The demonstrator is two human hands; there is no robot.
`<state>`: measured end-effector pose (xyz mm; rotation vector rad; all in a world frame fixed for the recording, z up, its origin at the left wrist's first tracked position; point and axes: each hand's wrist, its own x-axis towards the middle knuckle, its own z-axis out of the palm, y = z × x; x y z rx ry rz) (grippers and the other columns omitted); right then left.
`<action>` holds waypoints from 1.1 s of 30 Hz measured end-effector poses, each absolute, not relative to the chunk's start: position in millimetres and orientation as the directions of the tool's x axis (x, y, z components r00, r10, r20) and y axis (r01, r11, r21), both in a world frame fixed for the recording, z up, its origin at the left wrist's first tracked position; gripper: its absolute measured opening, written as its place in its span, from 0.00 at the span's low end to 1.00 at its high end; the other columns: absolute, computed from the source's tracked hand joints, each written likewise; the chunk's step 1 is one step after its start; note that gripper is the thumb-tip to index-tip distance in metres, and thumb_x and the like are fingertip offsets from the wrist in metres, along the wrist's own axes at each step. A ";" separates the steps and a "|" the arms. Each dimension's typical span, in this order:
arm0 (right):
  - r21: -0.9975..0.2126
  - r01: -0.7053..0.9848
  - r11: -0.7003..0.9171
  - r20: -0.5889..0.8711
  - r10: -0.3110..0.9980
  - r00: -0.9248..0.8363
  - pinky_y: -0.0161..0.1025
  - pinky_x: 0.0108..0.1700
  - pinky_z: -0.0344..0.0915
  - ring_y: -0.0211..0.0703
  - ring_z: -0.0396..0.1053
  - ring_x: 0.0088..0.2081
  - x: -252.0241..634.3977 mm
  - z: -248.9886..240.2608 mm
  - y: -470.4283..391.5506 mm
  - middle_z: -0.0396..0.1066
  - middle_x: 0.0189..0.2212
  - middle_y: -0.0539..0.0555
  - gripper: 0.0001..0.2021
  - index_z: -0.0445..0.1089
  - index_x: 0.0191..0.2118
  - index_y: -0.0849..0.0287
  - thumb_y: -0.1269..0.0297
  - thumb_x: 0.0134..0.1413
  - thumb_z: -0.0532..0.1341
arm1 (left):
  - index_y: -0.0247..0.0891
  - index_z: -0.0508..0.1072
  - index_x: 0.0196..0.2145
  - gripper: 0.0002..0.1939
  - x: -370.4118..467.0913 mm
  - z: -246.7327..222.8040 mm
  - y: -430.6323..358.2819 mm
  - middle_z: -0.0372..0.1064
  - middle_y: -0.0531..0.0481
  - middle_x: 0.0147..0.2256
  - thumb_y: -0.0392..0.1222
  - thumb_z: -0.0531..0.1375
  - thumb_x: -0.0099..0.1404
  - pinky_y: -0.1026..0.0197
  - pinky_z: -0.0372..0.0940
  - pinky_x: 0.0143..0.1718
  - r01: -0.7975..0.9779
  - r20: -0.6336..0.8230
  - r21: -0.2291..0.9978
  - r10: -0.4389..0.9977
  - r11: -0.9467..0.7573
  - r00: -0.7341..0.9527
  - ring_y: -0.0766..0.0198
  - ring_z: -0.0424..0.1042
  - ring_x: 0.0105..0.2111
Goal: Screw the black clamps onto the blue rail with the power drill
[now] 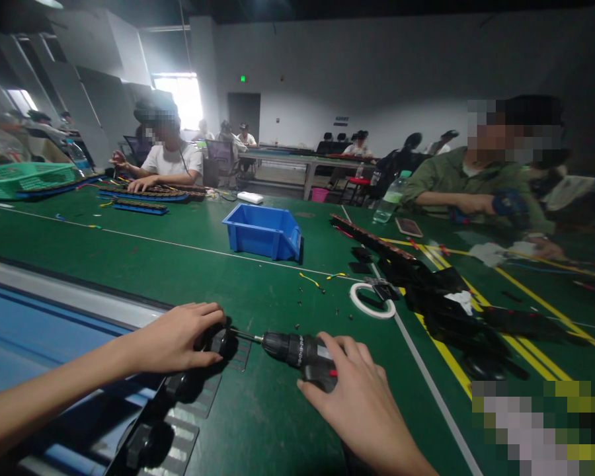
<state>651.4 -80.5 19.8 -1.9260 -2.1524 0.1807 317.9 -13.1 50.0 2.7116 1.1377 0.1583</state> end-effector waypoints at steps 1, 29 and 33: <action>-0.255 0.960 0.119 0.100 0.990 -0.096 0.48 0.48 0.63 0.57 0.64 0.51 651.3 19.9 -80.4 0.66 0.50 0.56 0.29 0.63 0.57 0.51 0.51 0.49 0.65 | 0.39 0.66 0.44 0.21 317.8 49.8 -13.2 0.65 0.46 0.41 0.57 0.61 0.63 0.52 0.63 0.42 0.694 0.025 0.225 0.716 -0.684 0.697 0.52 0.69 0.40; -0.278 0.956 0.094 0.051 0.995 -0.083 0.51 0.47 0.64 0.59 0.64 0.51 650.4 22.8 -77.0 0.66 0.50 0.58 0.29 0.65 0.57 0.50 0.50 0.48 0.64 | 0.38 0.66 0.44 0.19 319.7 48.6 -12.8 0.68 0.45 0.40 0.55 0.60 0.63 0.52 0.63 0.42 0.679 0.031 0.248 0.707 -0.691 0.707 0.51 0.69 0.40; -0.272 0.957 0.102 0.071 0.994 -0.086 0.51 0.48 0.64 0.59 0.64 0.51 649.8 21.8 -76.3 0.66 0.50 0.58 0.29 0.64 0.57 0.50 0.50 0.48 0.65 | 0.38 0.67 0.45 0.19 319.2 47.9 -12.9 0.68 0.45 0.39 0.54 0.61 0.63 0.52 0.63 0.44 0.672 0.033 0.281 0.707 -0.685 0.706 0.51 0.69 0.41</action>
